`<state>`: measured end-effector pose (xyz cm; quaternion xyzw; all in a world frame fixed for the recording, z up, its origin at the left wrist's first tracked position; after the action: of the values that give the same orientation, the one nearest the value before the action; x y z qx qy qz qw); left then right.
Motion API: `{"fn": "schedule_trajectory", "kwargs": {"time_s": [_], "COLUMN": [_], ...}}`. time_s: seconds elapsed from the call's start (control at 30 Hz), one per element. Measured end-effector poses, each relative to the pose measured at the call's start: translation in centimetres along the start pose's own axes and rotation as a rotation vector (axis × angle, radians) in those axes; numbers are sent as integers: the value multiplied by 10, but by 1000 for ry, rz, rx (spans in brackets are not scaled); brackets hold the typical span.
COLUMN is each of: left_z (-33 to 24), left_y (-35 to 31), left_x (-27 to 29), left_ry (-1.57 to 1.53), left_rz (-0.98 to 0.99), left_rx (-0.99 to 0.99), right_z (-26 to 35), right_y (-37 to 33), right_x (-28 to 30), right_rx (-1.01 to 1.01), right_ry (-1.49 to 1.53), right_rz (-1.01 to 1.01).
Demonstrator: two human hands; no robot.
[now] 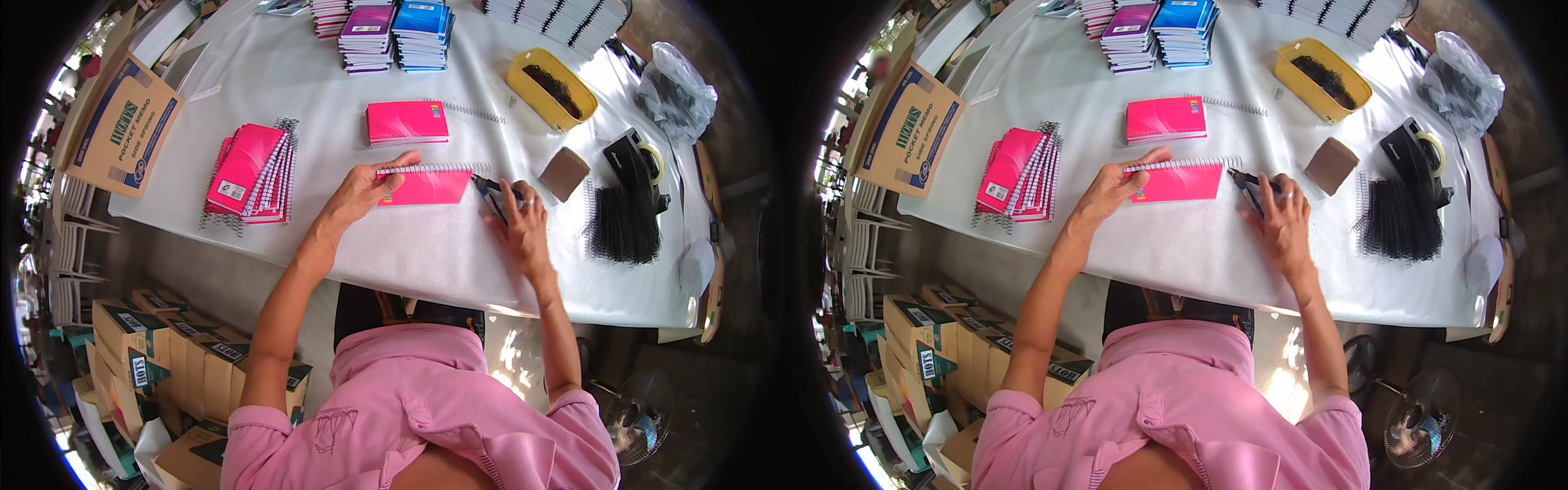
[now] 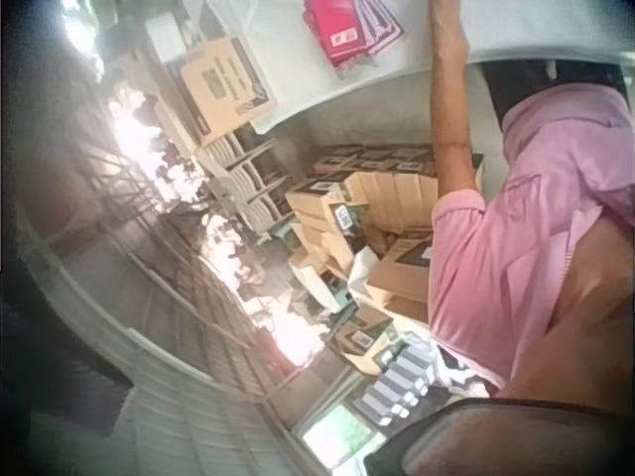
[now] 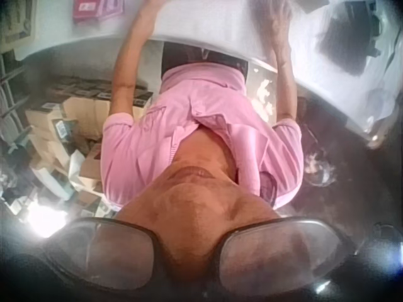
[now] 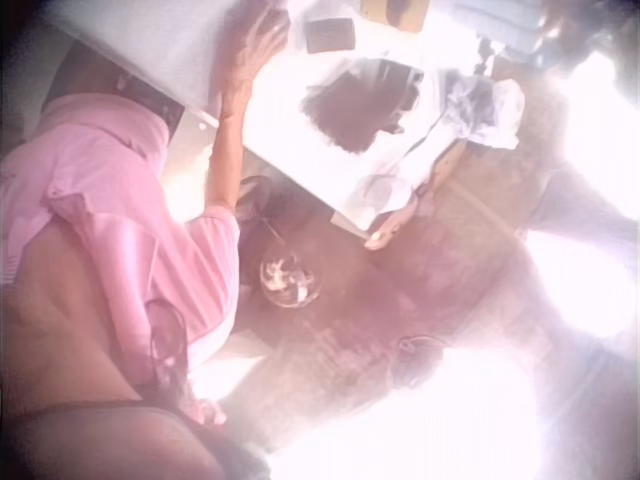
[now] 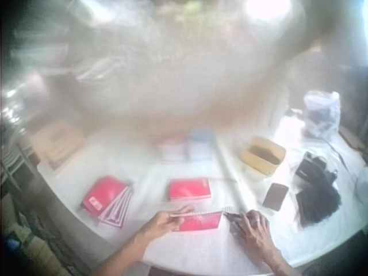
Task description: The person assembles pink spiral-bound notebooks by hand. They pick up a stack of pink notebook covers and a metal spiral wire, align the wire with the holes in the covers, and use pliers to crimp the ends of the wire to secure it. The person repeats this process for multiple notebooks, stacking the finished items on the table.
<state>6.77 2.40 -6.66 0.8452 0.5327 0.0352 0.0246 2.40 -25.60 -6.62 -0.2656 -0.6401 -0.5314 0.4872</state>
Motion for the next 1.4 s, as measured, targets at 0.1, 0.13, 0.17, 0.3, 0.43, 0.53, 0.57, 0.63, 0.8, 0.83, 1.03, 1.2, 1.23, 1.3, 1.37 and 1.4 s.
{"fn": "schedule_trajectory", "kwargs": {"time_s": [0.1,0.13,0.17,0.3,0.43,0.53,0.57,0.63,0.8,0.83,1.03,1.2,1.23,1.3,1.37,1.4], "left_z": [-16,-23,-32,-44,-52,-59,-60,-62,-62,-62,-71,-74,-74,-75,-75,-75], "left_y": [-7,-11,-15,-22,-31,-32,-32,-33,-36,-37,-38,-41,-41,-41,-42,-42], "left_x": [-10,-14,-17,-25,-29,-33,-34,-34,-32,-32,-36,-31,-32,-33,-33,-33], "left_ry": [-24,35,92,283,688,774,792,825,911,897,915,956,965,981,962,953], "left_rz": [-106,-136,-168,-325,-479,-508,-515,-528,-575,-564,-574,-574,-567,-553,-560,-563], "left_rx": [-144,-131,-119,-59,-151,-163,-161,-172,-203,-202,-197,-199,-164,-93,-142,-166], "right_z": [4,4,14,63,79,104,107,111,108,110,113,113,114,113,113,114], "right_y": [-4,-4,1,13,22,24,25,26,27,29,31,34,35,35,36,36], "right_x": [-4,-3,6,49,68,73,72,69,75,74,74,80,80,80,81,82], "right_rx": [-77,-119,-154,-177,-86,70,56,31,41,72,137,101,101,117,123,118], "right_ry": [-123,-145,-17,292,451,426,430,444,370,341,293,335,345,331,341,356], "right_rz": [-92,-98,-48,50,10,-75,-68,-53,-200,-184,-188,-233,-235,-240,-234,-224]}}
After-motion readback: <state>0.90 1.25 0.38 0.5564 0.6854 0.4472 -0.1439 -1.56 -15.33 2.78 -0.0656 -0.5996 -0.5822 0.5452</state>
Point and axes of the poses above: each hand's wrist, its own y-axis towards the middle knuckle, its own x-axis out of the back of the hand, z = x × y, the point moved 5 cm from there along y, towards the middle knuckle, and after that the axes turned 7 degrees about -y, right-handed, at the moved point
